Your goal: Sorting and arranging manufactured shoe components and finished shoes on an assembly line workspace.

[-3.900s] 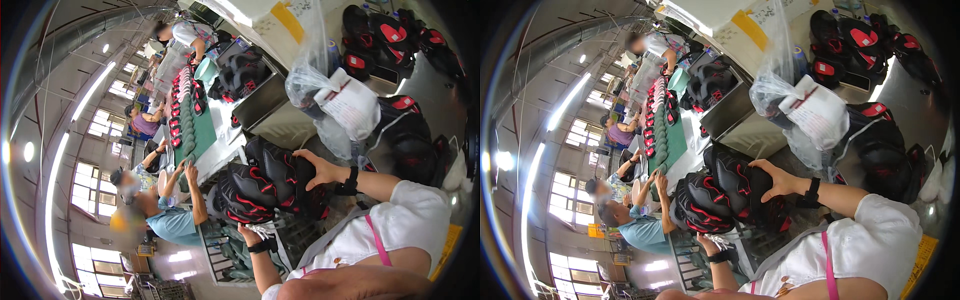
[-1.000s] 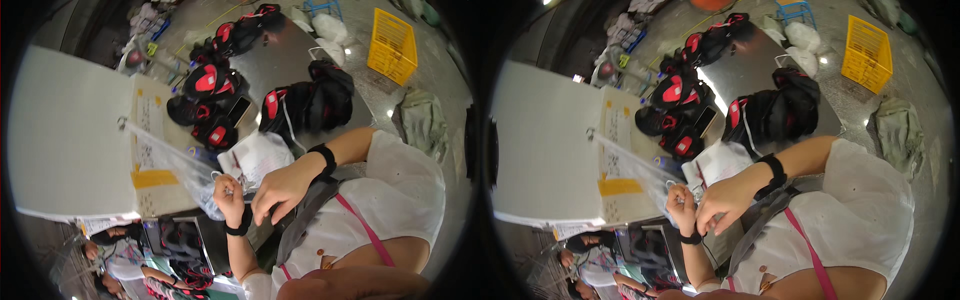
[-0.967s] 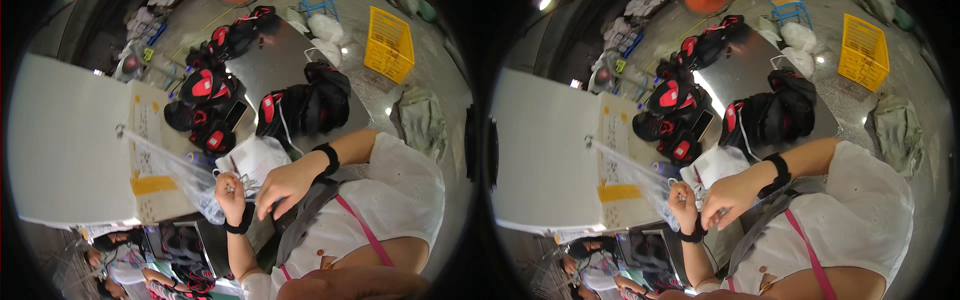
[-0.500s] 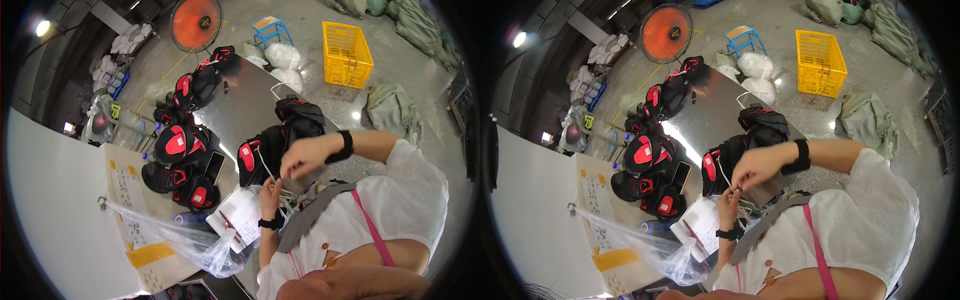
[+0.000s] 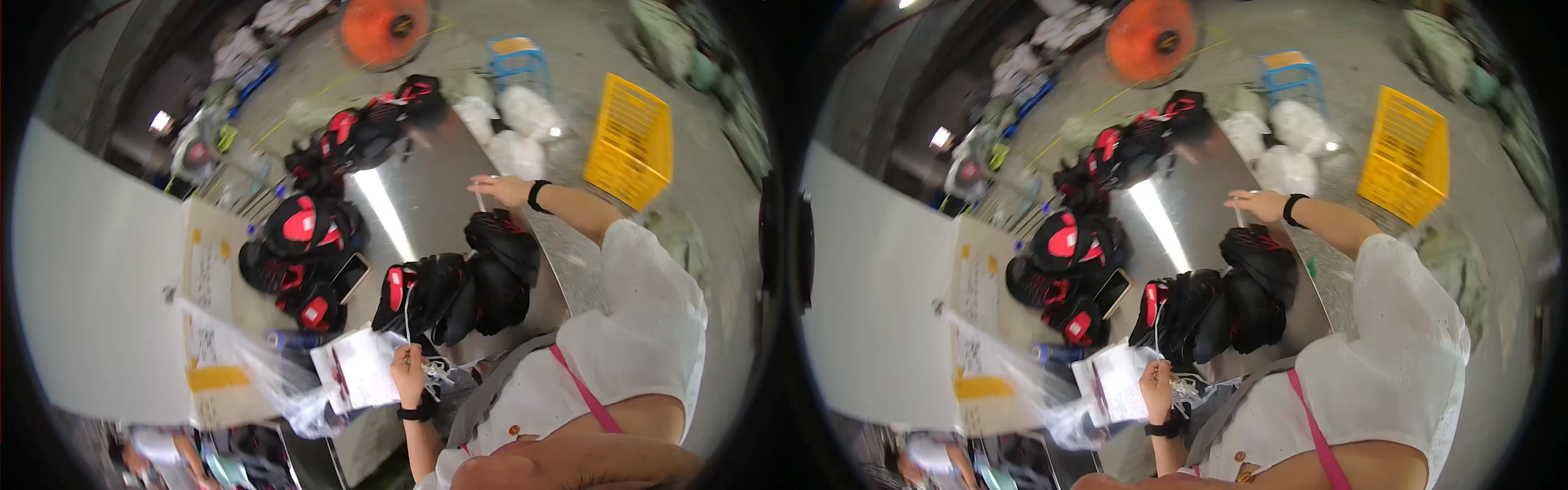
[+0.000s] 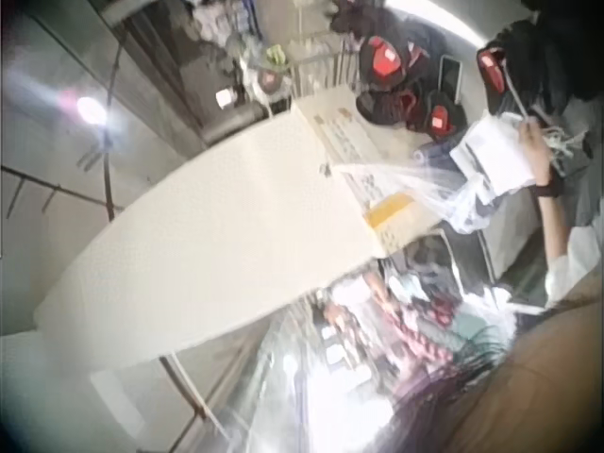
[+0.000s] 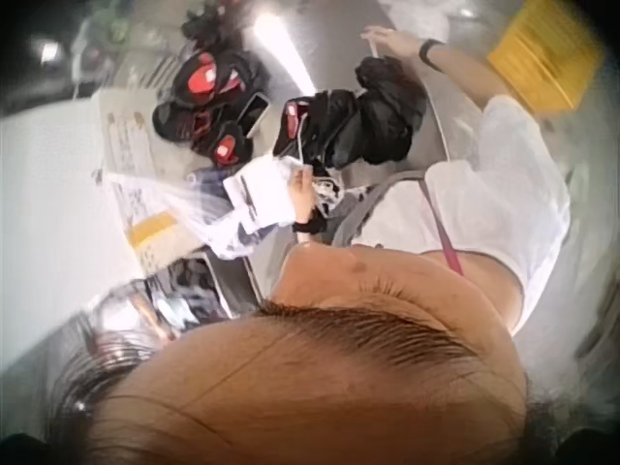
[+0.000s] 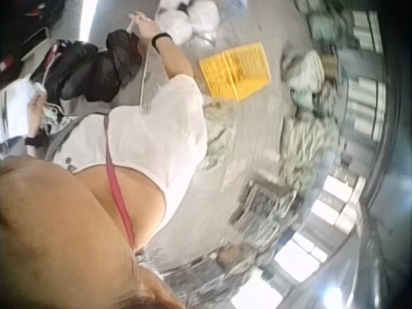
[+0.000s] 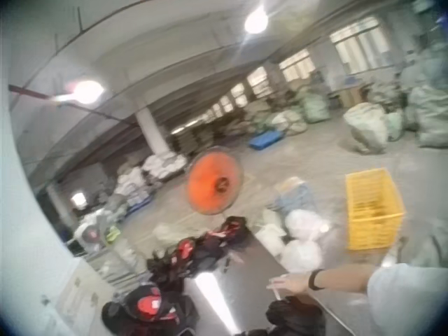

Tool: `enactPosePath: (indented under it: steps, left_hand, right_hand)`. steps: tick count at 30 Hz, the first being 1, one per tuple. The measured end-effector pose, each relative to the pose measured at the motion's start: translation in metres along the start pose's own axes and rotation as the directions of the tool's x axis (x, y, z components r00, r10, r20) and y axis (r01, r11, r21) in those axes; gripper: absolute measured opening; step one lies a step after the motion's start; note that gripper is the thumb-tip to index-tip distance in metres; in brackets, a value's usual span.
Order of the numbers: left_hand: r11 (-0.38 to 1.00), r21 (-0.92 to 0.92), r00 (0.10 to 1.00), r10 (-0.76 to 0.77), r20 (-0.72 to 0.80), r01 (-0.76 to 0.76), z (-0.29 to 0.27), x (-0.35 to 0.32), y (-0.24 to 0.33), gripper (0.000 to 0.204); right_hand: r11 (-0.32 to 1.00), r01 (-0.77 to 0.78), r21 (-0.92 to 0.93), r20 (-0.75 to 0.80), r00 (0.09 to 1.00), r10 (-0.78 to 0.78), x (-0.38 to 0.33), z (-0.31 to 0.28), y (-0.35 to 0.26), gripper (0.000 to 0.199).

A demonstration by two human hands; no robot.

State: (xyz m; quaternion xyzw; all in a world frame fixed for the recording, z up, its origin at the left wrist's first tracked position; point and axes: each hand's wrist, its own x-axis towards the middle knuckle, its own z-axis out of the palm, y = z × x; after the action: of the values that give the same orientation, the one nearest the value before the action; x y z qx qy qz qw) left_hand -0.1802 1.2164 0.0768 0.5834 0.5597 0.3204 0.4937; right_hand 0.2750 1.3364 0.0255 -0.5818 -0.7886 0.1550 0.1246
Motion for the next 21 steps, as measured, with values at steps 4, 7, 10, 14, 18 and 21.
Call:
enactPosePath:
  steps: [4, 7, 10, 14, 18, 21]
  left_hand:
    - [1.000, 0.005, 0.967, -0.006, -0.255, 0.008, 0.014, -0.022, 0.017, 0.019]
    - [0.996, 0.048, 0.957, 0.083, -0.276, -0.073, 0.046, -0.040, 0.044, 0.016]
    - [0.927, 0.198, 0.878, 0.367, -0.306, -0.318, 0.085, -0.046, 0.073, 0.013]
    - [0.872, -0.174, 0.870, 0.398, -0.291, -0.457, 0.135, -0.073, 0.104, 0.014]
    - [0.873, -0.178, 0.885, 0.420, -0.199, -0.454, 0.154, -0.139, 0.131, 0.017]
    - [0.831, -0.153, 0.782, 0.419, -0.461, -0.535, 0.172, -0.226, 0.133, 0.020]
  right_hand:
    - [0.999, -0.002, 0.055, 0.273, 0.962, -0.013, 0.036, 0.030, 0.010, 0.046]
    - [0.994, 0.100, 0.037, 0.234, 0.967, -0.105, 0.017, 0.059, 0.043, 0.031]
    - [0.977, 0.007, 0.215, 0.076, 0.997, -0.024, 0.002, 0.085, 0.069, 0.024]
    - [0.381, -0.579, 0.721, 0.534, 0.814, 0.226, 0.022, 0.046, 0.007, 0.020]
    - [0.390, -0.379, 0.839, 0.393, 0.918, 0.049, 0.064, 0.030, -0.026, 0.020]
    - [0.329, -0.246, 0.912, 0.298, 0.948, -0.115, 0.056, 0.047, -0.053, 0.020]
